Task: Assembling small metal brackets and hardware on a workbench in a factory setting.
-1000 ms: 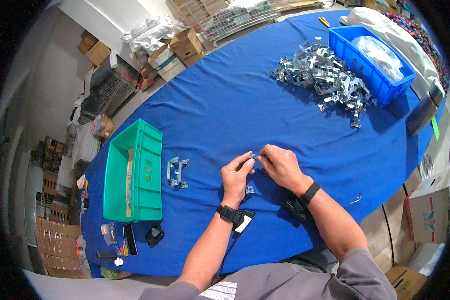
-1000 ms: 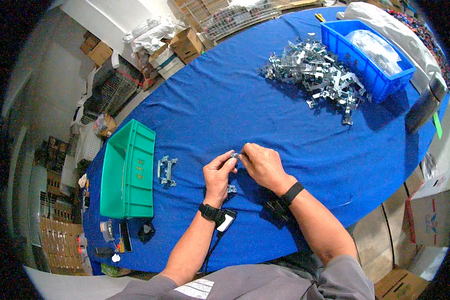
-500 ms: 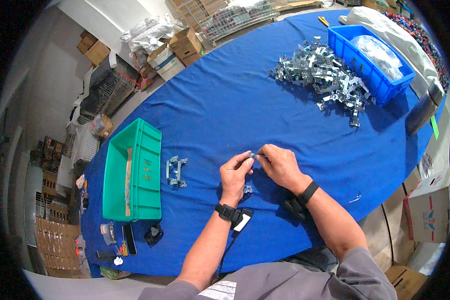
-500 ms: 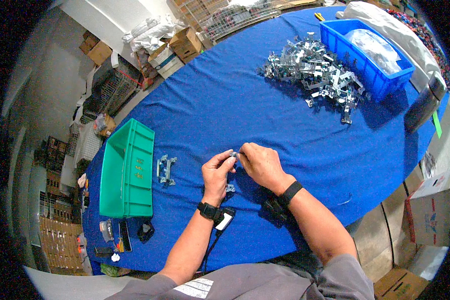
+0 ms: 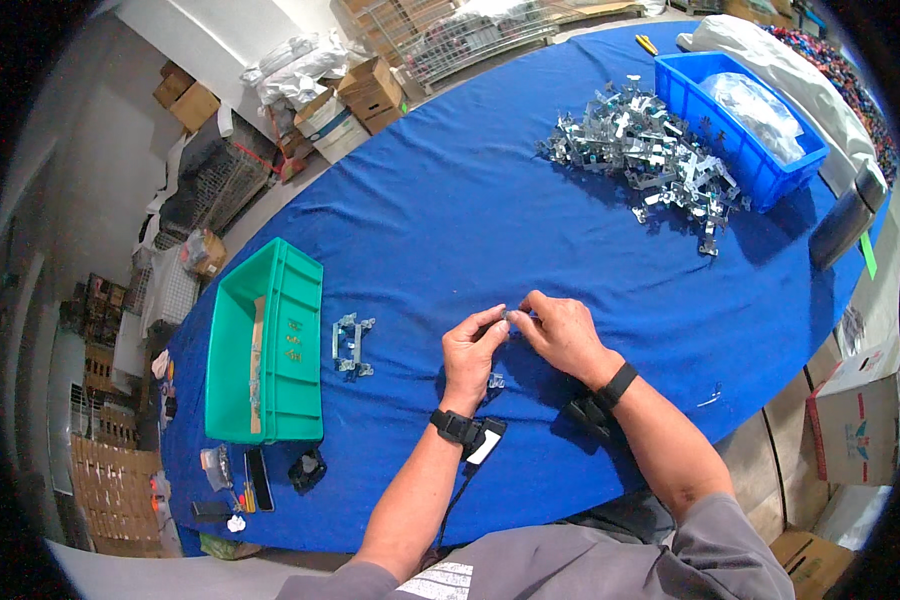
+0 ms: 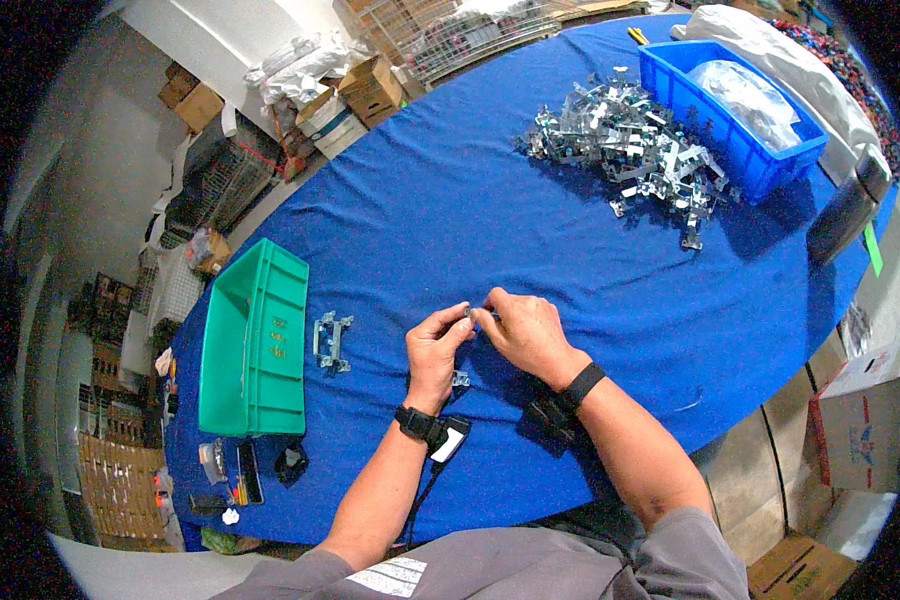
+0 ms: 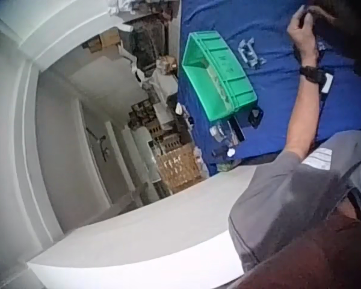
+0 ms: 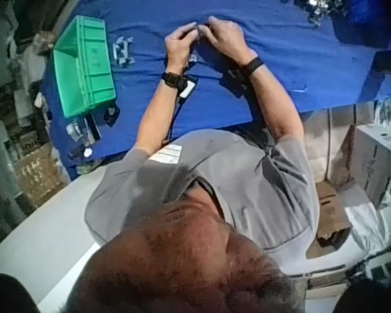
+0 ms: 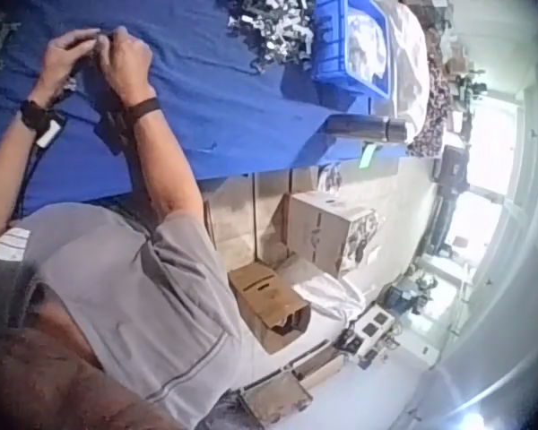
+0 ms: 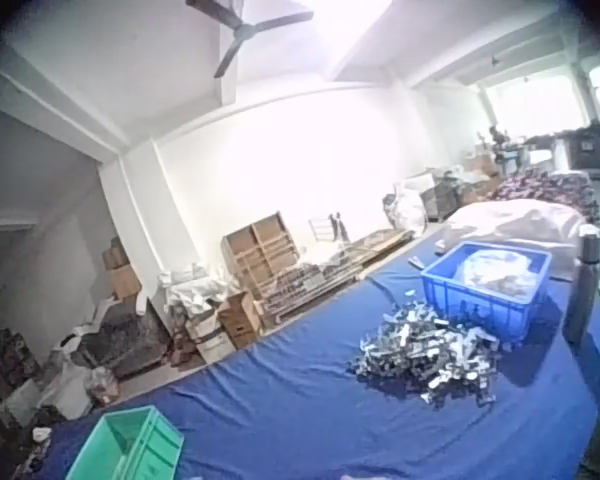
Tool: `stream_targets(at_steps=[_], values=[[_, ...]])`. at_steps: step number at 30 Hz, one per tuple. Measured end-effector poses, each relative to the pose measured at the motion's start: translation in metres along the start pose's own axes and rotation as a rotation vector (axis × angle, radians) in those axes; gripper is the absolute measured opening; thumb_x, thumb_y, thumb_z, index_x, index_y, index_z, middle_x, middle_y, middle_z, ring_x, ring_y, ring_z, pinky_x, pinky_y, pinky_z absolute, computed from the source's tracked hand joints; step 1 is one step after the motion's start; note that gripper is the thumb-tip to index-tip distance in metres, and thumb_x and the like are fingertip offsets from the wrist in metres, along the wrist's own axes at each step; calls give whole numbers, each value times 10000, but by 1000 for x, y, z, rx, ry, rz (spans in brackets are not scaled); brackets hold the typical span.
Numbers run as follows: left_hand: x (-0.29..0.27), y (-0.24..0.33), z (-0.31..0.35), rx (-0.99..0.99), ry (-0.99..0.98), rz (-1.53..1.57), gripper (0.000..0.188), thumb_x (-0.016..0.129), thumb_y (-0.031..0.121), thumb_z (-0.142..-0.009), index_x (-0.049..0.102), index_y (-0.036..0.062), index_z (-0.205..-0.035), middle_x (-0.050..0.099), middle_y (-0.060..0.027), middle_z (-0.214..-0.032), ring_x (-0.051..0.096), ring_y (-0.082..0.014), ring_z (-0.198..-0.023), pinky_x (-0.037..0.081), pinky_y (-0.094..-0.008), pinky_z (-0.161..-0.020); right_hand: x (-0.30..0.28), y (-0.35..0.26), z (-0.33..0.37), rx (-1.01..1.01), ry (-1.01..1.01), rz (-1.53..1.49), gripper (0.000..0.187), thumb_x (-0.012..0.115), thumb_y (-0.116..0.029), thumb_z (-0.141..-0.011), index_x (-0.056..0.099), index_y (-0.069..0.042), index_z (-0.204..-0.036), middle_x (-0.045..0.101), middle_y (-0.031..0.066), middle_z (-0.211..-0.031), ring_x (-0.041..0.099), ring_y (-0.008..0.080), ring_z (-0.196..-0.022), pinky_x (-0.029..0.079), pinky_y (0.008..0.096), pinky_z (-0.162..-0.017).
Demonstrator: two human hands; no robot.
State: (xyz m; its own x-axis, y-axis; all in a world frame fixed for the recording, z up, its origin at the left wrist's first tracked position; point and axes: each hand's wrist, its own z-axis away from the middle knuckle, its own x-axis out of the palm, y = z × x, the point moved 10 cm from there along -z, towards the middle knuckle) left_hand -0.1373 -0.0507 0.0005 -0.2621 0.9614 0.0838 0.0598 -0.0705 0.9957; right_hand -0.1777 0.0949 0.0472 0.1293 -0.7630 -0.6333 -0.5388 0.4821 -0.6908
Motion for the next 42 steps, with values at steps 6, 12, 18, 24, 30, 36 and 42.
stream_targets(at_steps=[6, 12, 18, 24, 30, 36, 42], values=[[1, 2, 0, 16, -9, -19, 244, 681, -1, -878, 688, -16, -1121, 700, -75, -996, 653, -113, -844, 545, -239, -749, -1, 0, 0, -61, 55, -50, 265, 604, -272, -926, 568, -38, -807, 637, 175, -684, 636, 392, -644, 488, 500, -564], [0, 0, -1, 0, 7, 6, 237, 682, -2, -876, 685, -20, -1112, 699, -73, -987, 654, -117, -841, 550, -243, -750, -1, -1, 1, -25, 55, -82, 253, 605, -268, -927, 558, -36, -837, 634, 184, -701, 633, 393, -650, 485, 497, -562], [0, 1, 0, -7, 10, -13, 221, 675, -1, -878, 683, -24, -1097, 704, -88, -992, 662, -132, -836, 555, -257, -752, 4, 3, 0, -28, 6, -36, 219, 600, -239, -925, 543, -35, -868, 635, 188, -726, 633, 401, -679, 485, 498, -580], [1, 1, -1, -5, 16, -3, 224, 680, 4, -872, 686, -20, -1095, 702, -86, -991, 658, -128, -840, 553, -260, -750, -2, 1, 1, -94, 130, -162, 229, 605, -245, -926, 535, -42, -846, 628, 177, -692, 627, 403, -651, 473, 508, -553], [1, 0, 0, -12, 5, -31, 226, 683, 5, -876, 688, -17, -1101, 700, -71, -981, 649, -114, -837, 544, -248, -748, 9, 9, 0, 27, -70, -42, 191, 596, -210, -914, 535, -29, -903, 644, 209, -765, 642, 402, -716, 484, 508, -594], [1, 0, 0, 5, 23, 5, 221, 683, 7, -875, 686, -18, -1094, 703, -80, -990, 656, -127, -835, 545, -253, -749, -3, -2, 1, -53, 43, -162, 180, 595, -190, -888, 525, -27, -923, 646, 215, -792, 639, 409, -728, 483, 514, -605], [1, 0, 0, -15, 23, 17, 223, 690, 11, -872, 687, -16, -1093, 702, -79, -987, 660, -129, -851, 548, -257, -753, -1, 0, 1, -63, 38, -140, 183, 594, -213, -907, 534, -40, -909, 649, 191, -768, 636, 404, -710, 482, 506, -592]])
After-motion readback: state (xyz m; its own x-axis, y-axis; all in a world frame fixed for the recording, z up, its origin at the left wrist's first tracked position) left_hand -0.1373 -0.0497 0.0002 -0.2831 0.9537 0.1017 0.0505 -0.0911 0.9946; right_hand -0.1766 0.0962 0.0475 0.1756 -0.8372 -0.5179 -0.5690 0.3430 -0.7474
